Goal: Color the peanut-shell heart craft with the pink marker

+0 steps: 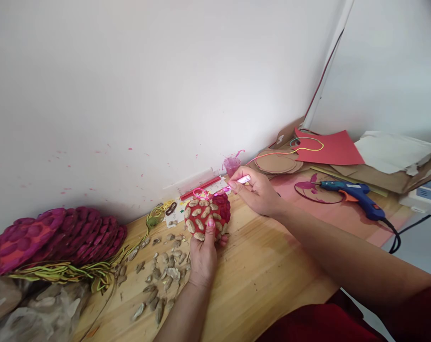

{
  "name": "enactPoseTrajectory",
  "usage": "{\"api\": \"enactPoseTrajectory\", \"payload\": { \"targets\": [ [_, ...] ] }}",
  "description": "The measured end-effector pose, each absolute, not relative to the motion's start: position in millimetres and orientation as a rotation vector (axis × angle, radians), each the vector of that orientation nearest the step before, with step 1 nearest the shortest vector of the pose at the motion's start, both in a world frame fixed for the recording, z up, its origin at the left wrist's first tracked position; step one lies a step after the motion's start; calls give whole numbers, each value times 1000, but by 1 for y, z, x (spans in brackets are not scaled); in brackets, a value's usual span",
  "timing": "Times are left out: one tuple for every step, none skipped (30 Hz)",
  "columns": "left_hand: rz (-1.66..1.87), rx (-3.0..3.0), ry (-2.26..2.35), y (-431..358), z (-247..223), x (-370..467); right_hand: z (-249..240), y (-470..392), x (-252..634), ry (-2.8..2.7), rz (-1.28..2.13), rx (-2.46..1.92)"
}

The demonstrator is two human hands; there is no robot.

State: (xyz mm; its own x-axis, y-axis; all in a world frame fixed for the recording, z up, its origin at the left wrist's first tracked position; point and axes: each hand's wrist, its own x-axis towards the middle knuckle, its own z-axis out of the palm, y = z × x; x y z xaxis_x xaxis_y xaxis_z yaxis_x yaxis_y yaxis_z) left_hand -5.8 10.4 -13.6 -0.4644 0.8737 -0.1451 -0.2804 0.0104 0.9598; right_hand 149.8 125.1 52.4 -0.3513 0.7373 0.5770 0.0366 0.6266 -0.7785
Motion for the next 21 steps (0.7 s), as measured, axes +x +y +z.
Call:
{"api": "enactPoseTrajectory", "payload": {
  "targets": [
    [1616,671,1380,11,-14,-6,52,126,150,-1793,815,-640],
    [1617,681,1382,11,-14,-6,52,126,150,-1787,802,-642],
    [1616,690,1387,10,-14,-6,52,127,150,-1782,799,-629],
    [1614,694,1391,10,-13,-6,52,126,150,-1777,801,-606],
    [1613,693,1395,10,-13,-6,52,125,150,-1775,806,-585],
    [1612,687,1395,9,-12,-5,53,124,150,-1777,813,-571],
    [1612,678,1395,9,-12,-5,53,123,149,-1783,819,-567],
    [1612,669,1392,9,-11,-5,53,122,149,-1792,822,-574],
    [1613,661,1390,9,-11,-5,53,122,149,-1802,817,-590],
    [1615,653,1388,9,-11,-4,53,122,149,-1809,807,-607],
    [1618,647,1389,9,-11,-4,53,122,150,-1811,791,-621],
    [1622,643,1389,9,-11,-4,53,123,150,-1810,774,-629],
    [1626,641,1389,10,-10,-4,53,124,150,-1805,760,-629],
    [1629,643,1386,10,-10,-3,53,124,150,-1797,751,-622],
    [1630,646,1383,10,-10,-3,54,124,150,-1789,749,-608],
    [1629,651,1379,10,-10,-3,54,124,150,-1786,751,-594],
    [1625,651,1377,10,-9,-3,55,123,150,-1794,751,-585],
    [1621,648,1379,10,-9,-3,56,122,150,-1812,748,-581],
    [1619,644,1381,10,-9,-3,57,121,150,-1835,742,-581],
    [1622,641,1384,10,-8,-3,58,120,150,-1860,735,-583],
    [1624,638,1387,10,-8,-3,59,119,150,-1880,730,-587]
  ]
}}
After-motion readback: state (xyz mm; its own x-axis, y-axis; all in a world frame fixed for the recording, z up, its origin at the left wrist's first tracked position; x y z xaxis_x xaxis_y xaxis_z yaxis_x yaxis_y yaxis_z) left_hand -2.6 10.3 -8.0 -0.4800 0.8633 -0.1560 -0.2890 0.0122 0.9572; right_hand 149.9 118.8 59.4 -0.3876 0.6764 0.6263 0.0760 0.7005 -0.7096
